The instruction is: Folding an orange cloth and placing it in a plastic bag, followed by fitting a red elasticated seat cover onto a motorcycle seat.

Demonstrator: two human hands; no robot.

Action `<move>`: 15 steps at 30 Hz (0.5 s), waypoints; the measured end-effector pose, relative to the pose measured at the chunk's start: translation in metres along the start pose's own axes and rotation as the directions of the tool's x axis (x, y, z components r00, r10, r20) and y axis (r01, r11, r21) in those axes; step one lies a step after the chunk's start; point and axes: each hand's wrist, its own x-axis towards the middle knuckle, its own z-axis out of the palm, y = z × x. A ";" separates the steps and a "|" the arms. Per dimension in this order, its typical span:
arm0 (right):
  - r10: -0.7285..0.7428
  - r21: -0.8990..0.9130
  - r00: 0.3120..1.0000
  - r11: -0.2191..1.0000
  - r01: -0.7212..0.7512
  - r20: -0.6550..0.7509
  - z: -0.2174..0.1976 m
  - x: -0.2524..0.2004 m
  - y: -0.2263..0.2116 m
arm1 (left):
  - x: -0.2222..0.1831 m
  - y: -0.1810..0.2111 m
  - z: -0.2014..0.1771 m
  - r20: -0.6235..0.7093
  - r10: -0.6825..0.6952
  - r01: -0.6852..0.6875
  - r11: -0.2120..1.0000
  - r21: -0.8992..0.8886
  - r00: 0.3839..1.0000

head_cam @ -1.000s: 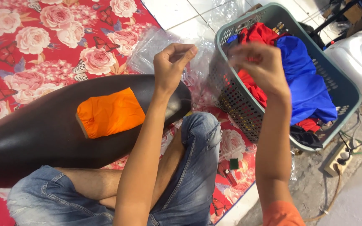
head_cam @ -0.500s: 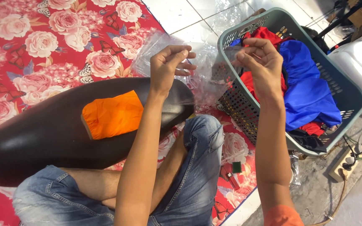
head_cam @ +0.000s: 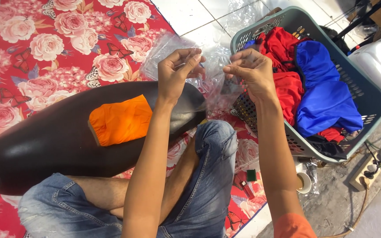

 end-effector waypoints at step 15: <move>-0.095 -0.138 0.983 0.983 0.118 0.159 0.004 -0.010 -0.028 | 0.002 0.003 0.001 0.001 0.096 -0.095 0.987 -0.128 0.995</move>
